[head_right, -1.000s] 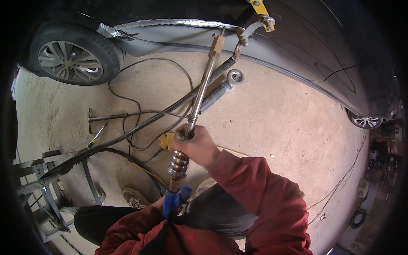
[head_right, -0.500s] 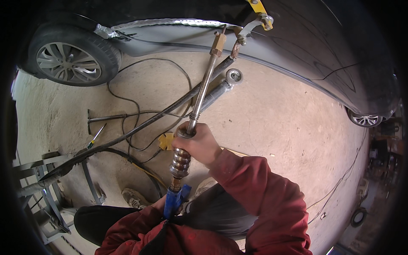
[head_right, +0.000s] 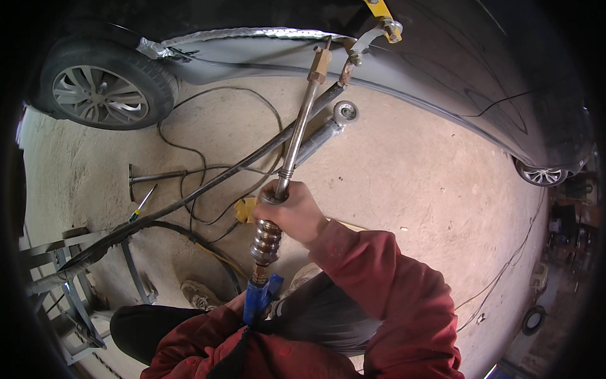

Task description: The person uses a handheld dent repair tool to apply heat and pressure to a damaged section of a car's side panel. They repeatedly position the tool against the panel, activate it, and then check the surface by hand.

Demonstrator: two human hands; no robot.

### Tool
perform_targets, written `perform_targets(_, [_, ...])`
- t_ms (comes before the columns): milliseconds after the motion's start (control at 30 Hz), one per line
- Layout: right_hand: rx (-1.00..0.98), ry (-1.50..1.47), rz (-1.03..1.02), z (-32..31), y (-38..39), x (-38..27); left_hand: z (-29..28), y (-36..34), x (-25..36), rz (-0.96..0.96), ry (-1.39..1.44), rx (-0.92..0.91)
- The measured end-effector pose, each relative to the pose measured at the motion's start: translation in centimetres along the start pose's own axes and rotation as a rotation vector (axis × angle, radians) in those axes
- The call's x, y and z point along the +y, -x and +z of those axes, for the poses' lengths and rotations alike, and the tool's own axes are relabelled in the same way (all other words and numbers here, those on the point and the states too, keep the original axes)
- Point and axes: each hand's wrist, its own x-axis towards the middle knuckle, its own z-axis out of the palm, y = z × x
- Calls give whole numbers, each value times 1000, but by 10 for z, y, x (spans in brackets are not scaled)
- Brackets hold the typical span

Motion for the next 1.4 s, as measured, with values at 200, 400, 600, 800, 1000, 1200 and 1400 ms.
perform_targets(200, [20, 7, -13, 5, -1, -2, 1, 3, 5, -60, 259, -43])
perform_targets(400, [9, 11, -7, 1, -1, 8, 8, 6, 6, -2, 109, 51])
perform_targets(600, [-20, 31, 35, 5, -2, 13, 13, 3, 10, -87, 276, 142])
perform_targets(800, [-85, -73, -12, -3, -4, 21, 3, -3, -8, 82, 471, 317])
perform_targets(1000, [-41, 8, 46, -4, -5, 18, -5, -3, -8, 149, 567, 452])
perform_targets(1200, [-251, 115, 191, 22, 0, 15, -21, -7, -19, 303, -161, -220])
perform_targets(1400, [-264, -78, 142, 29, 24, -2, -53, -16, -36, -117, 135, 30])
